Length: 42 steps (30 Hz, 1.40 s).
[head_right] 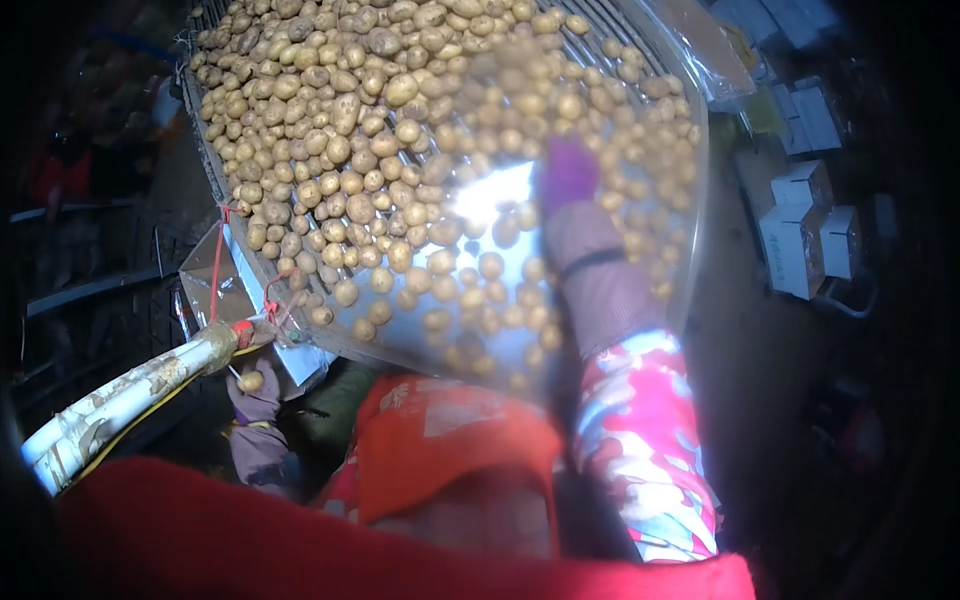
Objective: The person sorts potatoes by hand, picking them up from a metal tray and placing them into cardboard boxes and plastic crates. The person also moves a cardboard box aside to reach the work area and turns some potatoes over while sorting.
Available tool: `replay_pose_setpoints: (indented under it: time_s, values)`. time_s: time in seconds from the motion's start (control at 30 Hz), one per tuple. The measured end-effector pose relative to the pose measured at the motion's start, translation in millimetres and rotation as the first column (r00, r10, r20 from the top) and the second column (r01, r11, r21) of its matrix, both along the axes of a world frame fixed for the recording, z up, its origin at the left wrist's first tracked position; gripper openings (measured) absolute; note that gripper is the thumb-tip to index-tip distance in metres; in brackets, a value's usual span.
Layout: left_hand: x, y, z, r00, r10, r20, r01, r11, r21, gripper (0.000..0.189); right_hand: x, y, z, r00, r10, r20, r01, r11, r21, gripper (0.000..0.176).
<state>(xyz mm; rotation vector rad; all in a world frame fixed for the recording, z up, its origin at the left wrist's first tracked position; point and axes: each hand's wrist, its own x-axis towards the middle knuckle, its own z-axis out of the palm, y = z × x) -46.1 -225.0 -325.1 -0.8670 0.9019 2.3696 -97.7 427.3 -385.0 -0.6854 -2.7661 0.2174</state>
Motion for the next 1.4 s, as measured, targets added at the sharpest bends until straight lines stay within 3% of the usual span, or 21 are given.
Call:
replay_pose_setpoints:
  time_s: [0.1,0.2,0.23,0.27,0.33,0.37,0.4,0.47,0.5,0.57,0.67,0.77,0.8,0.83,0.93,1.03,1.07,1.1,1.2,1.27,1.4]
  values:
    - [-6.7,-8.0,-9.5,0.994,-0.106,0.012,0.106,0.979,-0.174,0.038,14.7,-22.8,-6.0,0.977,-0.082,0.198,0.168,0.865,-0.473,0.034]
    - [-2.9,103.3,9.9,0.897,-0.424,0.124,0.399,0.898,0.185,0.038,63.4,-115.1,37.7,0.951,-0.143,-0.274,-0.093,0.714,-0.694,0.025]
    - [12.8,166.3,37.4,0.912,-0.388,0.129,0.398,0.916,-0.055,0.042,79.6,-146.6,44.3,0.963,-0.094,-0.254,-0.145,0.614,-0.776,0.029]
    - [19.9,193.8,-13.8,0.677,-0.702,-0.221,0.596,0.699,-0.394,0.045,93.2,-171.6,44.1,0.978,0.009,-0.209,-0.185,0.504,-0.844,0.033]
    - [13.3,232.5,-43.6,0.145,-0.957,-0.250,0.539,0.288,-0.791,0.049,109.3,-196.9,44.5,0.935,0.297,-0.195,-0.288,0.313,-0.905,0.042]
    - [5.1,254.8,-2.4,0.075,-0.989,-0.126,0.551,0.146,-0.822,0.050,108.2,-190.5,68.9,0.819,0.497,-0.288,-0.507,0.388,-0.770,0.044]
    - [3.8,255.8,1.6,0.196,-0.969,-0.152,0.697,0.247,-0.674,0.049,105.7,-182.5,81.5,0.655,0.685,-0.318,-0.704,0.401,-0.587,0.046]
    - [7.1,227.4,-18.8,0.643,-0.759,-0.103,0.758,0.650,-0.052,0.045,114.6,-115.1,14.4,0.961,0.231,-0.155,-0.270,0.638,-0.721,0.035]
    - [14.5,201.3,-35.1,0.842,-0.531,0.101,0.463,0.805,0.372,0.042,118.4,-69.4,9.7,0.997,0.008,-0.077,-0.060,0.702,-0.710,0.034]
    - [29.1,170.0,-41.6,0.912,-0.395,0.111,0.374,0.912,0.169,0.041,143.5,18.6,17.8,0.984,-0.177,0.024,0.151,0.753,-0.640,0.035]
    - [20.7,162.0,-31.2,0.958,-0.253,0.137,0.253,0.967,0.012,0.042,120.9,94.4,-36.9,0.961,-0.058,0.271,0.149,0.932,-0.329,0.041]
    - [11.3,182.3,-34.1,0.938,-0.300,0.176,0.312,0.949,-0.044,0.045,94.1,14.3,-60.5,0.928,-0.120,0.353,0.037,0.972,0.233,0.057]
    - [7.1,185.9,-34.2,0.927,-0.327,0.182,0.344,0.936,-0.069,0.046,84.0,-45.4,-14.5,0.962,-0.226,0.151,0.250,0.954,-0.165,0.060]
    - [5.1,185.2,-43.9,0.898,-0.400,0.180,0.425,0.896,-0.131,0.049,82.9,-80.1,35.5,0.963,-0.116,0.242,0.221,0.853,-0.472,0.065]
    - [8.7,178.9,-57.3,0.882,-0.428,0.196,0.461,0.870,-0.177,0.054,114.3,-126.1,5.7,0.967,0.191,0.171,-0.055,0.808,-0.587,0.058]
    - [3.6,168.3,-73.3,0.874,-0.426,0.236,0.459,0.882,-0.108,0.059,141.7,-100.5,-48.4,0.925,0.376,0.054,-0.131,0.449,-0.884,0.039]
    - [4.2,165.5,-73.1,0.871,-0.426,0.246,0.462,0.879,-0.114,0.060,136.0,-61.3,-31.3,0.921,0.276,0.275,-0.120,0.873,-0.473,0.037]
    - [4.9,159.3,-79.5,0.877,-0.439,0.194,0.453,0.891,-0.034,0.060,125.2,-19.3,-14.2,0.974,0.123,0.193,-0.046,0.932,-0.360,0.041]
    - [6.0,171.0,-63.8,0.877,-0.427,0.219,0.462,0.876,-0.140,0.061,101.6,118.7,16.3,0.992,-0.121,-0.020,0.122,0.992,0.036,0.054]
    - [2.6,176.4,-54.6,0.874,-0.421,0.241,0.467,0.866,-0.181,0.062,83.0,169.6,14.0,0.818,-0.366,0.443,0.493,0.844,-0.211,0.065]
    - [4.3,163.6,-71.2,0.886,-0.423,0.193,0.435,0.900,-0.023,0.061,81.8,142.0,7.9,0.771,-0.313,0.555,0.349,0.936,0.044,0.058]
